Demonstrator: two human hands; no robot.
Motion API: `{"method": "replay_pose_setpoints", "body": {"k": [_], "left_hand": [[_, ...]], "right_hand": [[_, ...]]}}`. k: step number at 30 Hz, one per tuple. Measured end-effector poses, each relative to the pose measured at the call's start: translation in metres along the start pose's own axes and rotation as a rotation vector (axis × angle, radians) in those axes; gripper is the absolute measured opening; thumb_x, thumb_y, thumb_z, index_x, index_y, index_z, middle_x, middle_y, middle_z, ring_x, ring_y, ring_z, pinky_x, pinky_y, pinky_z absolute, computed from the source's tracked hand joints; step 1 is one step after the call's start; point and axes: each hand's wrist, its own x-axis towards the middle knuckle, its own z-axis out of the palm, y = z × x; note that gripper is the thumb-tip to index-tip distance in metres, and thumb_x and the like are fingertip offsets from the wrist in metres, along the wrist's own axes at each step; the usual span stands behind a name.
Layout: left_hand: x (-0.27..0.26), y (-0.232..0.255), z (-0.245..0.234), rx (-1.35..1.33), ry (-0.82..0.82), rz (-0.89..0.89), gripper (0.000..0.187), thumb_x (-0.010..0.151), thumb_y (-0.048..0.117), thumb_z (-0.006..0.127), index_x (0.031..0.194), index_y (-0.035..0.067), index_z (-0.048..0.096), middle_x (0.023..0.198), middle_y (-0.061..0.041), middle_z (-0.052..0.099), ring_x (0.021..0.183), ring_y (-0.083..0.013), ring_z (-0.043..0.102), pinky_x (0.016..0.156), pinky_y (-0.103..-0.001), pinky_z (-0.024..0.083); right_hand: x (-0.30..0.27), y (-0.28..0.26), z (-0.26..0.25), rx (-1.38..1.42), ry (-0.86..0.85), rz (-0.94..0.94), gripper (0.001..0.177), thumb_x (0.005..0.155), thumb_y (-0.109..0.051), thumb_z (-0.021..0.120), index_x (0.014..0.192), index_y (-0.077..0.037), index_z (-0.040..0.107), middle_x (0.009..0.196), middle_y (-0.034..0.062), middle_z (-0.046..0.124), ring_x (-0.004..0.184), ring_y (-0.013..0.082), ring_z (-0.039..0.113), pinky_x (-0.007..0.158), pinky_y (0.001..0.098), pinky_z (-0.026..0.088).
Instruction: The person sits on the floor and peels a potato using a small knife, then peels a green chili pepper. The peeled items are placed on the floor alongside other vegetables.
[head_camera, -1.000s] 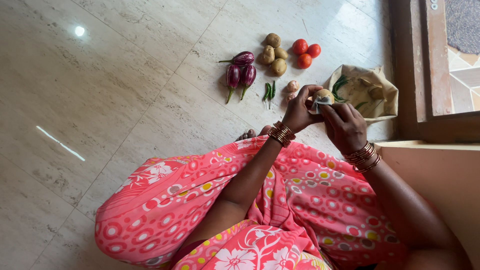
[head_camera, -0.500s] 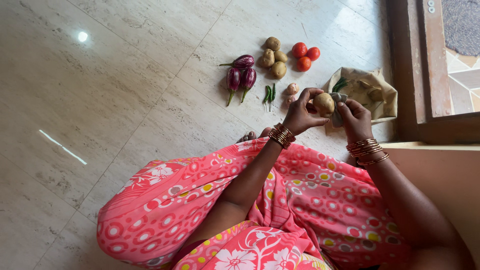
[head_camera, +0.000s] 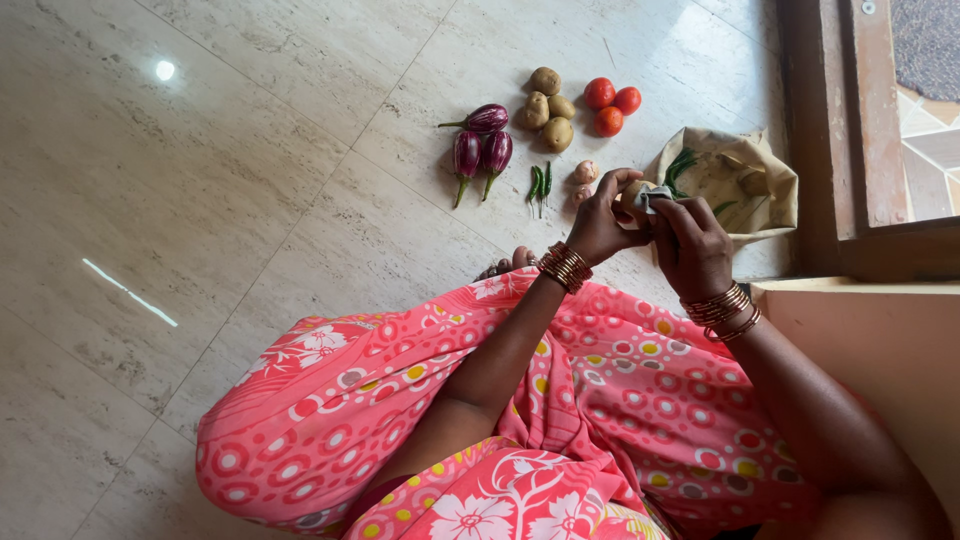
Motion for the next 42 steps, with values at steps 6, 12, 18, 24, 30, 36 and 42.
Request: {"method": "replay_pose_setpoints", "body": {"k": [6, 12, 18, 24, 30, 36, 42], "left_hand": [[0.000, 0.000, -0.001, -0.075, -0.014, -0.016, 0.081, 0.068, 0.019, 0.094, 0.136, 0.006, 0.051, 0.124, -0.008, 0.066, 0.099, -0.0129, 0.071, 0.084, -0.028, 0.064], [0.001, 0.000, 0.000, -0.044, -0.021, -0.013, 0.082, 0.067, 0.019, 0.094, 0.135, 0.006, 0.051, 0.123, -0.008, 0.067, 0.099, -0.0130, 0.070, 0.083, -0.027, 0.063], [0.001, -0.003, -0.001, 0.018, 0.036, -0.082, 0.082, 0.065, 0.021, 0.096, 0.132, 0.006, 0.052, 0.121, -0.008, 0.067, 0.095, -0.0150, 0.071, 0.080, -0.028, 0.062], [0.000, -0.007, -0.001, 0.039, 0.062, 0.055, 0.086, 0.063, 0.020, 0.099, 0.133, 0.007, 0.050, 0.122, -0.007, 0.068, 0.108, -0.0170, 0.070, 0.091, -0.030, 0.061], [0.001, -0.003, 0.000, -0.096, 0.026, -0.014, 0.082, 0.067, 0.018, 0.095, 0.134, 0.005, 0.049, 0.127, -0.010, 0.065, 0.112, -0.0161, 0.068, 0.090, -0.030, 0.062], [0.000, -0.002, -0.001, -0.037, 0.033, 0.009, 0.082, 0.065, 0.021, 0.096, 0.131, 0.005, 0.051, 0.123, -0.010, 0.067, 0.112, -0.0176, 0.070, 0.093, -0.031, 0.062], [-0.001, -0.005, 0.001, 0.056, 0.073, 0.089, 0.084, 0.064, 0.030, 0.097, 0.131, 0.007, 0.053, 0.120, -0.008, 0.069, 0.109, -0.0183, 0.069, 0.085, -0.032, 0.056]], "right_hand": [[-0.003, 0.026, 0.007, 0.062, 0.034, 0.147, 0.016, 0.103, -0.008, 0.071, 0.119, -0.004, 0.071, 0.100, 0.0152, 0.064, 0.084, 0.0308, 0.067, 0.074, 0.0389, 0.053], [-0.003, 0.044, 0.017, 0.326, 0.041, 0.392, 0.014, 0.104, -0.012, 0.070, 0.116, -0.005, 0.070, 0.099, 0.0107, 0.070, 0.087, 0.0239, 0.069, 0.076, 0.0348, 0.054], [-0.004, 0.008, 0.005, 0.013, 0.012, 0.036, 0.017, 0.103, -0.007, 0.070, 0.120, -0.003, 0.068, 0.103, 0.0160, 0.064, 0.089, 0.0322, 0.067, 0.076, 0.0399, 0.053], [0.003, -0.013, -0.002, -0.123, -0.041, -0.126, 0.017, 0.098, -0.009, 0.072, 0.115, -0.006, 0.069, 0.100, 0.0127, 0.065, 0.086, 0.0329, 0.067, 0.073, 0.0427, 0.053], [-0.002, 0.017, 0.005, 0.068, 0.054, 0.052, 0.016, 0.105, -0.006, 0.068, 0.121, -0.005, 0.066, 0.105, 0.0139, 0.065, 0.090, 0.0286, 0.067, 0.076, 0.0380, 0.054], [-0.005, 0.058, 0.025, 0.704, -0.024, 0.659, 0.017, 0.107, -0.016, 0.065, 0.118, -0.003, 0.066, 0.093, 0.0006, 0.070, 0.076, 0.0031, 0.062, 0.064, 0.0233, 0.051], [-0.007, 0.040, 0.016, 0.389, -0.019, 0.554, 0.014, 0.107, -0.012, 0.066, 0.116, -0.002, 0.066, 0.090, 0.0076, 0.068, 0.070, 0.0146, 0.062, 0.062, 0.0295, 0.049]]}}
